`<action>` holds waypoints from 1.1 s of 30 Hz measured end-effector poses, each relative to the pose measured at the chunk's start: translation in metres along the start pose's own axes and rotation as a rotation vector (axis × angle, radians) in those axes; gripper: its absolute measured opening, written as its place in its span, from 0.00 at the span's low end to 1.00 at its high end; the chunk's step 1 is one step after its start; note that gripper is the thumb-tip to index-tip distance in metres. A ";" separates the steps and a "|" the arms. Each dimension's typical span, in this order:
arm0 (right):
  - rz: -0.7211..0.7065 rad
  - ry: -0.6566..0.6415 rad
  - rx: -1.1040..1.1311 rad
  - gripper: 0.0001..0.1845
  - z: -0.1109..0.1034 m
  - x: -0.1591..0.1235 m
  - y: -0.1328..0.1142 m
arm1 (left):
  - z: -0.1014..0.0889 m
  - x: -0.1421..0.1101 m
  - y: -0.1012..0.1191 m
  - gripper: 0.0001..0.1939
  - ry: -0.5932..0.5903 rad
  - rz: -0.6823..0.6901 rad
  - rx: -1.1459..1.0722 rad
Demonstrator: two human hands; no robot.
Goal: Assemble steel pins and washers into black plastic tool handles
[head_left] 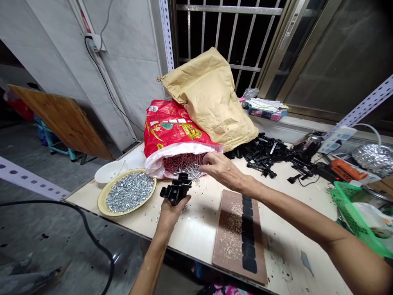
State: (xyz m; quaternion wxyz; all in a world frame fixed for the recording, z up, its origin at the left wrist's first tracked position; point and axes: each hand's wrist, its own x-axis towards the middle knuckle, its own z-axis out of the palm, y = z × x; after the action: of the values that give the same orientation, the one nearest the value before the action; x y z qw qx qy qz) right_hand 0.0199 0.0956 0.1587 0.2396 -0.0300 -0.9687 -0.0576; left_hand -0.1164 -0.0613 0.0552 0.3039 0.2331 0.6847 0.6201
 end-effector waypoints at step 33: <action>0.498 0.535 0.979 0.27 0.037 0.023 -0.017 | 0.015 0.011 0.004 0.21 0.028 0.003 0.025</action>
State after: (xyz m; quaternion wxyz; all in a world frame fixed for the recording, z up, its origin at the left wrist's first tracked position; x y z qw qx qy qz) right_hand -0.0189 0.0837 0.1352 0.4667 -0.1265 -0.7528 0.4466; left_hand -0.1134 -0.0429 0.0566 0.2903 0.2293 0.6961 0.6153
